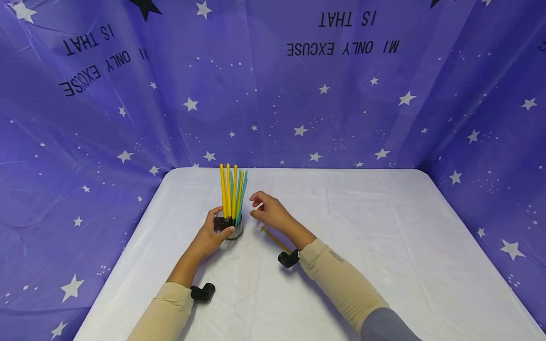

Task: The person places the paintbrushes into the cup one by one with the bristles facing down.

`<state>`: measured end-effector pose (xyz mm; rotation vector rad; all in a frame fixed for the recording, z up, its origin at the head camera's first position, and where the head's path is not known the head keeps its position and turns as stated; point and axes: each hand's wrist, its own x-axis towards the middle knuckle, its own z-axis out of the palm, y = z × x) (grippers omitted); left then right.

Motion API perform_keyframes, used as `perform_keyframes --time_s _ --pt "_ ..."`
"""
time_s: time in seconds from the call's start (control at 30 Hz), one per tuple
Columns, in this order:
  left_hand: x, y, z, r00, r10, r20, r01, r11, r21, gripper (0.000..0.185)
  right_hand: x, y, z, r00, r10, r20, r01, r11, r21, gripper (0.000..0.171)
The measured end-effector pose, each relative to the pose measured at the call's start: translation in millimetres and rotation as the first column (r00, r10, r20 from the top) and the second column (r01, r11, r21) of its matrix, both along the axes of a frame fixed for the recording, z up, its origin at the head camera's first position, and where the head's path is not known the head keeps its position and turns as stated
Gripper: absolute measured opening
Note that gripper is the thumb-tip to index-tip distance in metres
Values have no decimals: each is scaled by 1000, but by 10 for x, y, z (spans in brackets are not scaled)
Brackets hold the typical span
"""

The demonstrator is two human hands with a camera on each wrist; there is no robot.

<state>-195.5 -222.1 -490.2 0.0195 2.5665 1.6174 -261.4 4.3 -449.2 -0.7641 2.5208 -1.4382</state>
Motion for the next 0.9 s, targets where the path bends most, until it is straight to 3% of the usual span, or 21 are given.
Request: perform_keyframes --time_s 0.23,0.5,0.7,0.9 --pt "0 3 14 1000 1 18 -2 1000 4 81 -5 122 -114 995 73 63 -84 979 188 33" --pt "11 -6 32 1000 -5 28 5 1000 -2 82 -2 242 -198 990 135 42 -141 919 369 28" --pt "13 -7 47 1000 -12 22 12 1000 2 81 19 270 -172 984 139 107 -172 886 430 30" --pt "18 12 38 1000 -1 19 1 1000 6 80 24 256 -166 984 155 90 -180 859 480 31"
